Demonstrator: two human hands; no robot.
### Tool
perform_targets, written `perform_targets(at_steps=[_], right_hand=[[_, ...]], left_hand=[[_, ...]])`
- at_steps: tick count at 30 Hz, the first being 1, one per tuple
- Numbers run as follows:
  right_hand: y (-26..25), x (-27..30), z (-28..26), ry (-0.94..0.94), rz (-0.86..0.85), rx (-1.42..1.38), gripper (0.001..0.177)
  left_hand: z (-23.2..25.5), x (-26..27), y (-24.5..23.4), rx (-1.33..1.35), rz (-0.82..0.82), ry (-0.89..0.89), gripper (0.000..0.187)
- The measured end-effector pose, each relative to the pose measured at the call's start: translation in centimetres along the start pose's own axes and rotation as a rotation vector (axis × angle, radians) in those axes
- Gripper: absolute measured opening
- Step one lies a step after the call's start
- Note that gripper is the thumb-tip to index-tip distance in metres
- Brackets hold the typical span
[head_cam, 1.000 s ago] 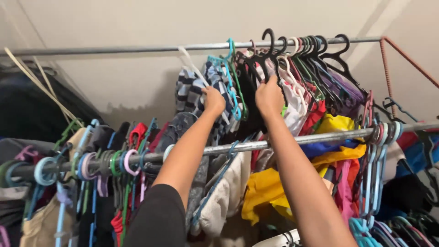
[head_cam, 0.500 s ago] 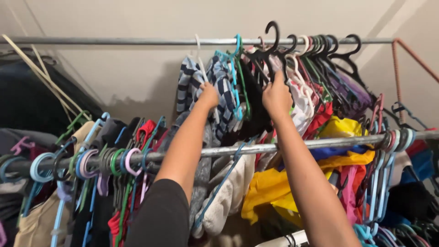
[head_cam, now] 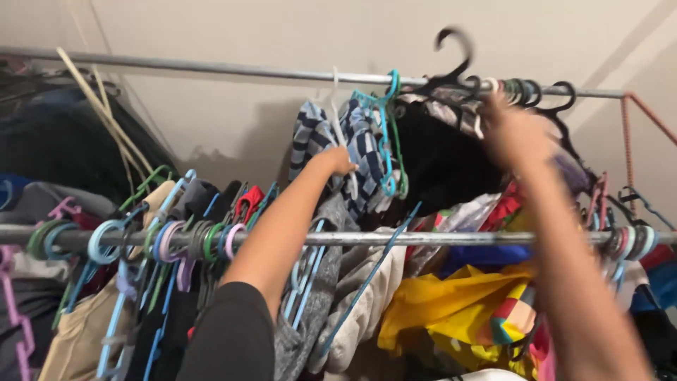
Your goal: Organizing clothes on hangers along storage racks inside a room.
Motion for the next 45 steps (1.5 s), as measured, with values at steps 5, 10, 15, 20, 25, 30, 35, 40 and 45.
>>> perform_targets(at_steps=[5, 10, 15, 20, 25, 30, 35, 40, 45], right_hand=[[-9.2, 1.1, 8.5, -0.007, 0.168, -0.237, 0.030], [-11.3, -1.7, 7.3, -0.037, 0.214, -0.890, 0.028], [-16.6, -3.4, -10.3, -0.309, 0.287, -0.993, 0.019], [-8.5, -7.1, -23.9, -0.474, 0.274, -1.343, 0.029], [1.3, -5.2, -31.6, -0.413, 0.041, -1.432, 0.035], [15.7, -6.5, -31.9, -0.352, -0.140, -1.421, 0.024], [23.1, -9.5, -33.3, -0.071, -0.259, -1.314, 0.029], [29.1, -13.1, -35.4, 0.092, -0.298, -1.374, 0.040], [34.2, -12.8, -34.7, 0.279, -0.551, -1.326, 0.050]], left_hand=[[-0.3, 7.4, -10.9, 0.042, 0.140, 0.041, 0.050], [-1.7, 16.2, -24.7, 0.299, 0.596, 0.083, 0.041], [1.2, 22.5, -33.8, 0.864, 0.730, 0.165, 0.060], [-1.3, 25.7, -32.6, 0.866, 0.731, 0.074, 0.089], [-11.6, 22.6, -21.1, 0.793, 0.625, -0.077, 0.109], [-17.4, 17.9, -6.8, 0.693, 0.280, -0.187, 0.108], [-16.5, 17.5, -5.5, 0.361, 0.228, -0.206, 0.091], [-15.2, 16.1, -5.1, 0.249, 0.304, -0.075, 0.061], [-13.8, 17.6, -6.0, 0.229, 0.236, -0.127, 0.030]])
Point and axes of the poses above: each hand's wrist, its own x-axis away from the middle knuckle, its own y-axis out of the palm, z = x × y, the point moved 10 cm from there along -x, towards the middle knuckle, and after that the axes turned 4 degrees about -x, right-handed, at the moved point
